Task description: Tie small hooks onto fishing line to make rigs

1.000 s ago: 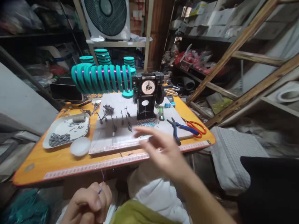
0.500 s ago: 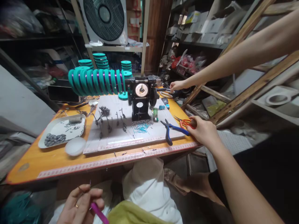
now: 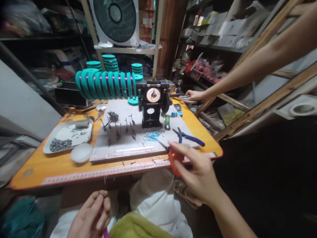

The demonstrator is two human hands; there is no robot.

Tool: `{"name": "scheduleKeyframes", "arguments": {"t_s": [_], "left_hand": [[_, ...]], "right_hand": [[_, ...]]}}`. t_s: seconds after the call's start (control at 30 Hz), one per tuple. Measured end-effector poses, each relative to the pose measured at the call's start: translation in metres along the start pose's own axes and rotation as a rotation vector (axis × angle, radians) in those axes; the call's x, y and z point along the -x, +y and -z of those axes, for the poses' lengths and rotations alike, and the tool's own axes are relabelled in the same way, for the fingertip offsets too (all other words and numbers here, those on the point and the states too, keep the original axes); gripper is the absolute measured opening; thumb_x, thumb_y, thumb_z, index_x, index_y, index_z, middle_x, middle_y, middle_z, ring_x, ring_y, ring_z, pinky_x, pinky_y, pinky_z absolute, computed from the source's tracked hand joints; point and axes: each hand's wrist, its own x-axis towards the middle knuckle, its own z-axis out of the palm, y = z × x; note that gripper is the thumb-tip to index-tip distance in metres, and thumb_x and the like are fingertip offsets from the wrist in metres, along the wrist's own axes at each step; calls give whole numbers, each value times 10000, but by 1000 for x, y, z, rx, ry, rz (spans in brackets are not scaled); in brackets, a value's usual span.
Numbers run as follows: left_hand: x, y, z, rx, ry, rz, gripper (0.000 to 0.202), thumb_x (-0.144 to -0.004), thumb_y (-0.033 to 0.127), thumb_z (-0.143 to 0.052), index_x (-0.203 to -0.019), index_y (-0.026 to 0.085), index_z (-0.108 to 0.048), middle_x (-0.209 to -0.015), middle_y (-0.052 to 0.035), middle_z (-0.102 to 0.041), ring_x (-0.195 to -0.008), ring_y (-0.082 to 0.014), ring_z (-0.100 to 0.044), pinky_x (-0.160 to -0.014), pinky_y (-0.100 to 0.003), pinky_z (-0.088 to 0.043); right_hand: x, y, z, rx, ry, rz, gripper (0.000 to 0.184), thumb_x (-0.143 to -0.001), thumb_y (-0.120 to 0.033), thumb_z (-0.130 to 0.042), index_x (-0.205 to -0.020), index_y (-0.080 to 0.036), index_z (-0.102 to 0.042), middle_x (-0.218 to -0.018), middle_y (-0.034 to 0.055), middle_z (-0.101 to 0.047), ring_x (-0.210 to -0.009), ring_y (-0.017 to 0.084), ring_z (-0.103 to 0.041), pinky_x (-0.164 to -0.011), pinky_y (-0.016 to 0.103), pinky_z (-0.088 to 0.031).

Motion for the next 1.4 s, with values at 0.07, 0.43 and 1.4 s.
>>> {"name": "scheduleKeyframes", "arguments": {"t_s": [0.07, 0.43, 1.4], "left_hand": [[1, 4, -3, 19, -30, -43, 461, -578, 433, -918, -805, 129, -656, -622, 9, -650, -393, 16, -361, -415, -115, -296], [7, 14, -3, 90, -55, -145, 294, -720, 377, -848, -779, 139, -686, -626, 12, -673, -400, 15, -431, -412, -92, -307], [9, 7, -7, 107, -16, -179, 341, -709, 422, -842, -743, 151, -638, -619, 28, -649, -399, -22, -458, -382, -129, -353]], "right_hand": [[13, -23, -21, -133, -184, 12, 467, -909, -157, -598, -1333, -351, -571, -1071, 15, -719, -885, 159, -691, -759, 260, -572], [57, -82, -90, -413, -389, 71, 485, -875, -72, -579, -1321, -263, -588, -834, 8, -612, -673, 106, -597, -618, 178, -523], [61, -91, -96, -494, -303, -60, 385, -861, -139, -653, -1216, -288, -675, -801, 19, -691, -623, 150, -641, -562, 236, -557]]}}
